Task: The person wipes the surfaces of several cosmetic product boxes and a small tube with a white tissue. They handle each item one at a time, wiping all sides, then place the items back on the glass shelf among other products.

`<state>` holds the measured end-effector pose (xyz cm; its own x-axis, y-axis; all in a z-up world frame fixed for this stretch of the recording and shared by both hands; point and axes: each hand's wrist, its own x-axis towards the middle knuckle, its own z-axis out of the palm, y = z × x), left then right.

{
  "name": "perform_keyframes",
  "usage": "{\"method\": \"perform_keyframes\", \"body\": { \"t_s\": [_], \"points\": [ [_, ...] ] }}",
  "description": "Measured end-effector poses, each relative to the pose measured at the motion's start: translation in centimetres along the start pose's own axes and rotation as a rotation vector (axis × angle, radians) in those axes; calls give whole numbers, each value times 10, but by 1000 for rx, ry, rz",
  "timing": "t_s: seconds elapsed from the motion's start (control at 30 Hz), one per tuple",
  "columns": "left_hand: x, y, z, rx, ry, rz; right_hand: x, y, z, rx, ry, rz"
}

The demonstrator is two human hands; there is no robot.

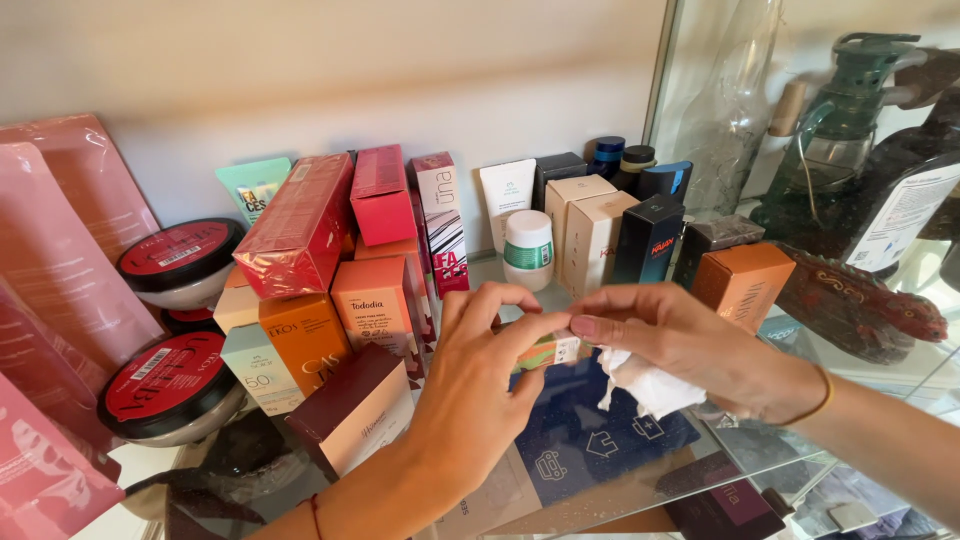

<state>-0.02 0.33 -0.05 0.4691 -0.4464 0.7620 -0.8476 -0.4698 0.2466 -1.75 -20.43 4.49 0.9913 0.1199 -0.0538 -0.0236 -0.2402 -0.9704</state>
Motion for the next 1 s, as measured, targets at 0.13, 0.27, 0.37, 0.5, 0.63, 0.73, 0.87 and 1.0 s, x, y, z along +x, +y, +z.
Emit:
{"method": "perform_keyframes", "body": {
  "t_s": [0.13, 0.27, 0.37, 0.5, 0.63, 0.73, 0.87, 1.0],
  "points": [
    [-3, 5, 3, 7, -92, -149, 0, -13, -14, -311, -1, -364],
    [-15, -8, 18, 82, -239, -260, 15, -24, -20, -1005, 296, -857],
    [-19, -12, 24, 158, -286, -253, 29, -28, -13, -1087, 294, -866],
    [-21, -12, 24, 235, -321, -235, 38, -33, 3, -1141, 225, -660],
    [-22, -12, 24, 225, -283, -214, 52, -30, 7, -1221, 255, -452],
    [-21, -11, 21, 217, -305, -236, 57, -24, 7, -1304, 289, -360],
    [-21, -11, 23, 221, -284, -221, 62, -16, 7, -1369, 335, -306],
    [-22, -11, 23, 227, -276, -218, 64, -11, 6, -1399, 341, -344]
  ]
}}
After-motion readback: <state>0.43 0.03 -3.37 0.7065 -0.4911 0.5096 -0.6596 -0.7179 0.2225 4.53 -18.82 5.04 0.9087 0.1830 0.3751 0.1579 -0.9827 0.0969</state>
